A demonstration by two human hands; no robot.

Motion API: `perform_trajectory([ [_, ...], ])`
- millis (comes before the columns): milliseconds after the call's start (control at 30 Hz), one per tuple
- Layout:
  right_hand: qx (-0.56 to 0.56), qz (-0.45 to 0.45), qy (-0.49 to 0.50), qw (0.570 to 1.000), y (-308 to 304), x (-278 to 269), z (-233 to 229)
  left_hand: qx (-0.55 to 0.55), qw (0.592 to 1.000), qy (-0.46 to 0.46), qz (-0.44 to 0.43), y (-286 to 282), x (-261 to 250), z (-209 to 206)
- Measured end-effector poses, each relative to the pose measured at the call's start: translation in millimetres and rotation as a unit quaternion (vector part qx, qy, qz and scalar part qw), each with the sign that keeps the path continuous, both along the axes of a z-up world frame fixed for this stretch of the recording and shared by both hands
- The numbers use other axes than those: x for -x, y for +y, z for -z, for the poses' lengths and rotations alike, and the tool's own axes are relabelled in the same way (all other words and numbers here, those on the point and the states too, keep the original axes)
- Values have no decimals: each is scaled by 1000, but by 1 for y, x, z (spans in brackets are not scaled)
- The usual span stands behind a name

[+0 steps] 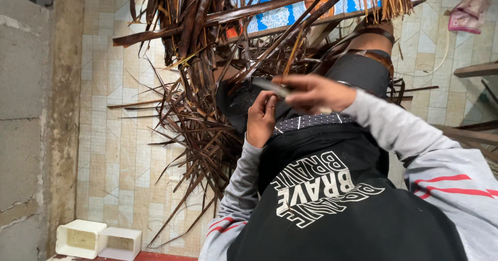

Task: The person strips palm leaves from their central ribs using a small blade and gathers the resulting strands.

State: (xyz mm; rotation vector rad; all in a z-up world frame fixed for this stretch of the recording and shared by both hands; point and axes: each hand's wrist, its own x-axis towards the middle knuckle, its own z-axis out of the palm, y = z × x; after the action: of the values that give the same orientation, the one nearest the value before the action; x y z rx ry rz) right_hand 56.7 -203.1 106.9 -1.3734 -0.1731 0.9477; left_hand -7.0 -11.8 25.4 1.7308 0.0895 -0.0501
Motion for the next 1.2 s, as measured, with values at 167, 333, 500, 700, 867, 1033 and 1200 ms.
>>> perform_trajectory([
  [167, -57, 133, -31, 989, 0, -33, 5, -40, 999, 22, -12, 6, 5, 5],
  [333, -84, 264, -202, 939, -27, -78, 49, -119, 992, 11, -28, 23, -3, 4],
  [500, 357, 90, -689, 624, -30, -72, 110, -300, 949, -78, -63, 36, -23, 4],
  [700, 293, 157, -731, 596, -49, -66, 120, -458, 869, -173, -72, 52, -48, 0],
  [867, 333, 140, -732, 577, -57, -63, 113, -518, 810, -269, -65, 54, -69, -4],
  [1033, 342, 130, -722, 588, -68, -62, 125, -546, 742, -378, -91, 45, -96, -37],
  [1200, 360, 215, -683, 598, -86, -78, 130, -466, 756, -437, -143, 42, -130, -42],
])
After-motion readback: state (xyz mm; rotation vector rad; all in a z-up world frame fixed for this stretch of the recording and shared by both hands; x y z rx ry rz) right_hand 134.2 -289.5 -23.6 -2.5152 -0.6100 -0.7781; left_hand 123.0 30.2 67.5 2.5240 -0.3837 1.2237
